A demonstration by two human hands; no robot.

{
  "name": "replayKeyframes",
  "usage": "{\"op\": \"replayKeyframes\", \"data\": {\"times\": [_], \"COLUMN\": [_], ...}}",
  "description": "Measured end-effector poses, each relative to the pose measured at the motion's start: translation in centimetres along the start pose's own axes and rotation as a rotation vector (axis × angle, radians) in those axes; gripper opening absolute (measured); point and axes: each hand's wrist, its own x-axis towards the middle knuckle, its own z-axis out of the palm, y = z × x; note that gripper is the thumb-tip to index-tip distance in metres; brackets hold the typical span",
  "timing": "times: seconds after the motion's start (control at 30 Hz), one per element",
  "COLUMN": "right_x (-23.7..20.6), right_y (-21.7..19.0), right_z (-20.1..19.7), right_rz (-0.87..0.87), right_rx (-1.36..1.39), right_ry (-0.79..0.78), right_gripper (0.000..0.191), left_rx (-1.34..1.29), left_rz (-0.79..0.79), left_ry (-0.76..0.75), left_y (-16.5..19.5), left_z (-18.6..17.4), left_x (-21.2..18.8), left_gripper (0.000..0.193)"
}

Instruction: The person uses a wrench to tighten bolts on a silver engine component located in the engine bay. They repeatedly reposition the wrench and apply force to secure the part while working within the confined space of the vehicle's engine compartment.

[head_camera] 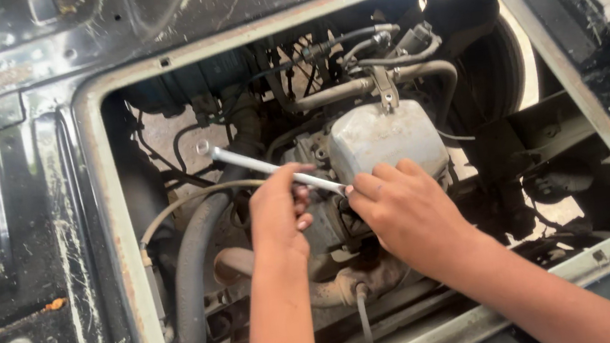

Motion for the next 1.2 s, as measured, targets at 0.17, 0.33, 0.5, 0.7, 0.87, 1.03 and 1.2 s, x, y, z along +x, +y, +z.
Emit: {"op": "replayKeyframes", "data": {"times": [0.17, 0.33, 0.5, 0.7, 0.87, 1.03, 1.2], "right_x": [0.0, -0.3, -0.5, -0.4, -0.7, -1.1, -0.9], "right_y": [-0.1, -0.1, -0.1, -0.1, -0.1, 0.7, 2.4], "right_z": [0.1, 0.5, 1.3, 2.5, 3.4, 3.7, 3.0], "right_rz": [-0.04, -0.074, -0.099, -0.083, -0.082, -0.071, -0.075], "right_rx": [-0.078, -0.11, -0.154, -0.161, -0.183, -0.091, 0.119], "right_ry": [-0.055, 0.003, 0.023, 0.072, 0.069, 0.054, 0.034], "right_gripper": [0.013, 0.01, 0.009, 0.01, 0.016, 0.028, 0.048], "left_rx": [-0.159, -0.106, 0.005, 0.479, 1.153, 1.94, 1.877], "left_rz": [0.148, 0.428, 0.665, 0.713, 0.564, 0.18, 0.257], "left_ry": [0.133, 0.299, 0.511, 0.653, 0.57, 0.536, 0.451], "left_y": [1.6, 2.4, 3.6, 4.6, 3.2, -2.5, -10.5], "left_z": [-0.1, 0.0, -0.7, -2.8, -6.5, -6.1, -2.6], "left_x": [-0.5, -0.5, -0.8, -1.9, -7.7, -14.9, -16.2], "left_gripper": [0.031, 0.012, 0.032, 0.017, 0.029, 0.044, 0.029]}}
